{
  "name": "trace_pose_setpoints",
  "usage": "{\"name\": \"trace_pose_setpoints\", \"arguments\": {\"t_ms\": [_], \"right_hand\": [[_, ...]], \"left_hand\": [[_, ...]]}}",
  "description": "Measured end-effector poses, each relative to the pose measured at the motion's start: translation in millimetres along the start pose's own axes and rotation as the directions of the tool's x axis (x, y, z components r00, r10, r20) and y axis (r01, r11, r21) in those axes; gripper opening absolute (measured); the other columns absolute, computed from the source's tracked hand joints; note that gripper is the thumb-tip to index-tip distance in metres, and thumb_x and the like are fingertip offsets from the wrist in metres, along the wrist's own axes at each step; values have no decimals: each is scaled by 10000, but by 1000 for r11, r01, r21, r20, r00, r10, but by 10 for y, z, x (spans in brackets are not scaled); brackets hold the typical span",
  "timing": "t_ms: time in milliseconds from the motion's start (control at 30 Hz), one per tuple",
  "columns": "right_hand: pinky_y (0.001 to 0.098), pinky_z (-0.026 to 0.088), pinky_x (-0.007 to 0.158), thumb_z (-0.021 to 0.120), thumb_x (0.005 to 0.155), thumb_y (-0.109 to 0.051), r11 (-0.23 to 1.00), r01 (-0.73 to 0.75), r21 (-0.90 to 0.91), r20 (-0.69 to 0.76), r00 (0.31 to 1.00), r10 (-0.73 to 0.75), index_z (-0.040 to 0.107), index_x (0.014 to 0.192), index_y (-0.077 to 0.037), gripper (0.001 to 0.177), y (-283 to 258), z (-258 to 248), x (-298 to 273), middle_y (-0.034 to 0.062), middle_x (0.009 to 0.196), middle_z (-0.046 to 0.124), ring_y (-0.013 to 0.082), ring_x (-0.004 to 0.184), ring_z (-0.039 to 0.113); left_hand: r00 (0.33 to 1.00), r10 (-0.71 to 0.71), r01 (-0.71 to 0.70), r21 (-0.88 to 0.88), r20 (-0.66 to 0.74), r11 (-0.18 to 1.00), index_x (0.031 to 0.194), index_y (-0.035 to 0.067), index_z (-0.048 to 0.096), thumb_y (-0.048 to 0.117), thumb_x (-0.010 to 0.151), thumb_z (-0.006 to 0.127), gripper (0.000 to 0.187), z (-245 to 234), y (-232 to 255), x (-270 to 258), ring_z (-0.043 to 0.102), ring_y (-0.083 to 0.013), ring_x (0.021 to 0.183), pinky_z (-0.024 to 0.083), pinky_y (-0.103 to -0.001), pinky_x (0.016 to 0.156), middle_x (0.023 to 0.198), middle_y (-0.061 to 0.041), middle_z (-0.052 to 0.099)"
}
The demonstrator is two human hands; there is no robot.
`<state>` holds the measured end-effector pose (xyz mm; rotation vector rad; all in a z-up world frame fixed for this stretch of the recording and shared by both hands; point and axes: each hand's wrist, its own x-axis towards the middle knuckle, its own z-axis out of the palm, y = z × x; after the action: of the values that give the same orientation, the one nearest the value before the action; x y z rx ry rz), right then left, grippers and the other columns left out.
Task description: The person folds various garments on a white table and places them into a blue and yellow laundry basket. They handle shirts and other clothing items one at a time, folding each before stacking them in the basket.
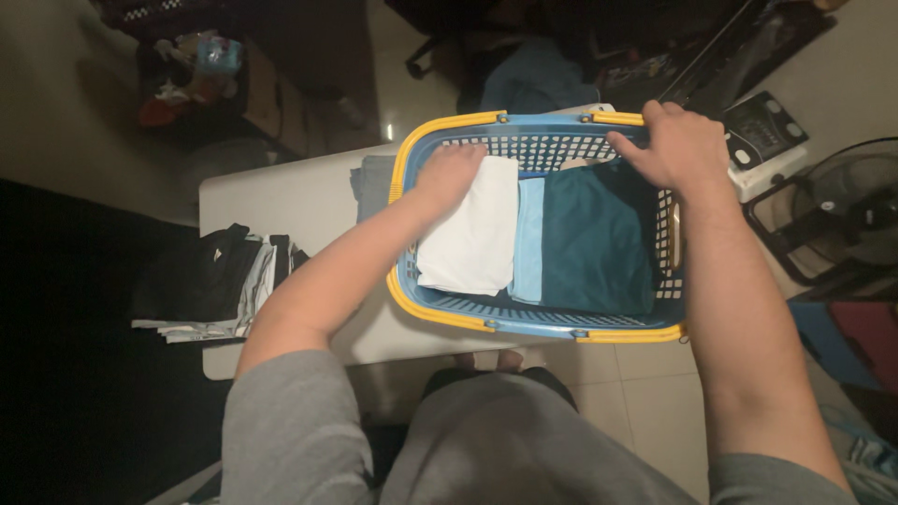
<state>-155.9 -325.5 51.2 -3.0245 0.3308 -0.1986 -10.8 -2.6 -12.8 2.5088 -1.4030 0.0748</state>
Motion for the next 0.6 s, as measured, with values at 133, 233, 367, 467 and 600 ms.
{"name": "trace_pose_setpoints", "arguments": {"t_ms": [133, 233, 367, 467, 600], "right_hand": [[543, 539, 775, 621, 969, -644, 1000, 16, 5, -6, 1000, -16, 662, 1054, -30, 622, 8, -1, 17, 197, 1029, 705, 409, 935, 698], [542, 539, 757, 609, 992, -646, 1000, 21, 10, 0, 1000, -21, 662, 1062, -26, 627, 36, 15, 16, 208, 1021, 703, 417, 914, 697], [540, 539, 769, 605, 1013, -623, 1000, 22, 13, -19, 1000, -22, 665, 1045, -27, 600, 41, 33, -3, 205, 1022, 706, 417, 925, 699], [544, 535, 762, 607, 1014, -619, 1000, 22, 18, -17, 1000, -22, 666, 1045, -27, 596, 20, 1, 23, 204, 1010, 706, 420, 913, 697], [543, 537, 764, 611, 1011, -618, 1000, 26, 9, -16, 1000, -26, 664, 1034, -23, 597, 20, 18, 2, 202, 1005, 705, 420, 907, 697]], "left_hand": [[987, 145, -118, 297, -70, 947, 1105, 42, 678, 89, 869, 566, 265, -94, 149, -106, 656, -339, 1103, 505, -486, 933, 1133, -180, 703], [966, 66, -141, 290, 251, 947, 984, 46, 738, 98, 857, 616, 183, -203, 229, -251, 715, -352, 1028, 568, -471, 840, 1055, -186, 740], [338, -99, -115, 146, 936, 983, 936, 52, 799, 202, 744, 777, 245, -144, 367, -548, 738, -320, 837, 581, -448, 749, 915, -165, 761], [198, -47, 8, 46, 979, 999, 971, 22, 783, 235, 790, 742, 282, -52, 366, -621, 755, -333, 802, 578, -457, 730, 925, -184, 766], [370, -17, 152, -43, 929, 987, 974, 58, 778, 196, 829, 680, 224, -33, 226, -406, 744, -342, 822, 567, -478, 766, 917, -172, 749]]}}
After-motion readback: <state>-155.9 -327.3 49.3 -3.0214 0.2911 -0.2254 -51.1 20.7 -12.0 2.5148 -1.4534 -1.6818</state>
